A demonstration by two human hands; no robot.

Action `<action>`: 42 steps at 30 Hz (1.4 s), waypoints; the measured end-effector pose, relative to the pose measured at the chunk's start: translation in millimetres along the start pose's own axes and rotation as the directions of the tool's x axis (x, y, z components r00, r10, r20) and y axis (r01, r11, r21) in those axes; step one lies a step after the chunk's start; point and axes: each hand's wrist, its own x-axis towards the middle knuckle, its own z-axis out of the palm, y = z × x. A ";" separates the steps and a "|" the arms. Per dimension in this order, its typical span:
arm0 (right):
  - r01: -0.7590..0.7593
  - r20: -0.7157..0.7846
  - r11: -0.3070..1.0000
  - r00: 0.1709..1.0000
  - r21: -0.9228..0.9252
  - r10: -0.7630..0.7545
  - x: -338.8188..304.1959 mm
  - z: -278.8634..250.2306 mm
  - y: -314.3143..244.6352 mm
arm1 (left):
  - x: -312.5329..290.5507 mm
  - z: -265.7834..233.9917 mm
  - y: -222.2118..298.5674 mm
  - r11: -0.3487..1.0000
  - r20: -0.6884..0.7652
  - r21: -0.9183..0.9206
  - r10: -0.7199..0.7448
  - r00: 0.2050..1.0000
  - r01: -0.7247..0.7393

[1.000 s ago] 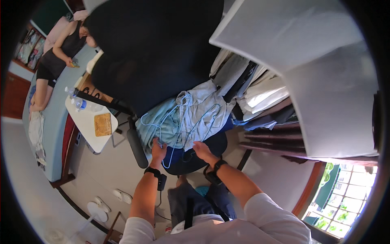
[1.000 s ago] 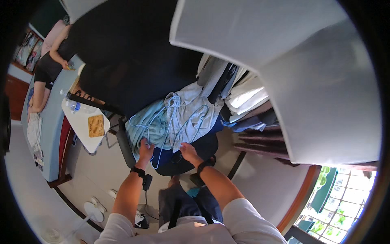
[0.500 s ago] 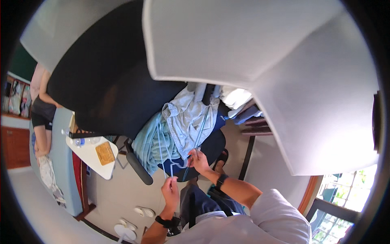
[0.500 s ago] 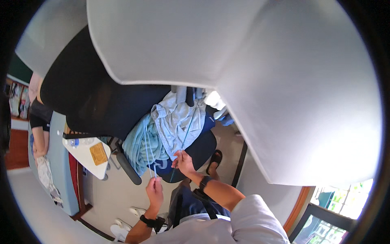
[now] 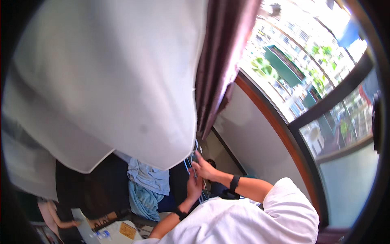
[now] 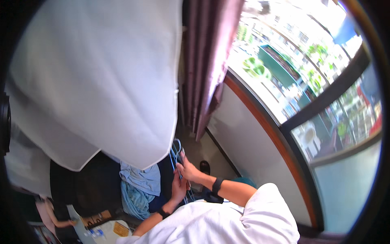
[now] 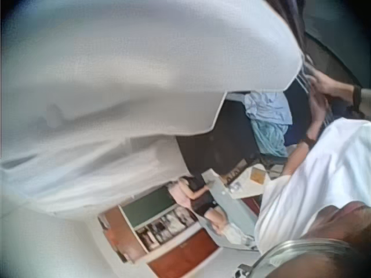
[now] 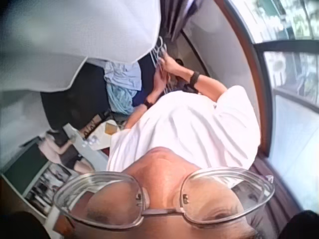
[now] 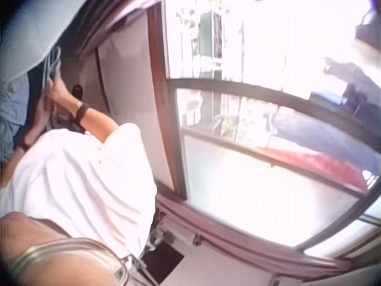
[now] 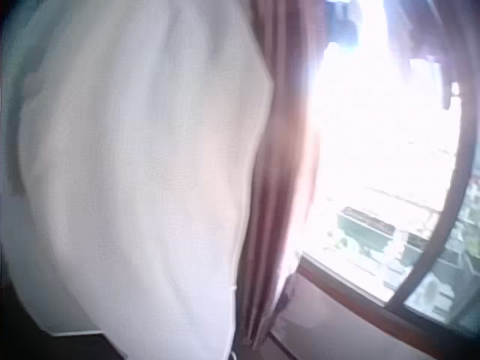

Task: Hang washed clothes on a drying rack outside a window.

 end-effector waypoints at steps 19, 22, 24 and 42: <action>0.068 0.162 0.987 0.983 0.144 -0.091 163.7 -243.2 -184.1 | 304.7 92.7 247.9 0.863 0.121 0.253 0.421 0.899 -0.438; 0.129 0.298 0.976 0.938 0.177 -0.178 214.7 -229.8 -239.6 | 363.7 33.0 258.2 0.783 -0.063 0.440 0.516 0.854 -0.440; 0.162 0.326 0.948 0.912 0.273 -0.250 255.7 -234.4 -268.3 | 370.6 28.7 259.6 0.833 -0.113 0.355 0.489 0.865 -0.424; 0.167 0.458 0.983 0.869 0.081 -0.185 427.5 -167.2 -320.6 | 247.3 54.3 166.0 0.888 -0.296 0.341 0.412 0.862 -0.308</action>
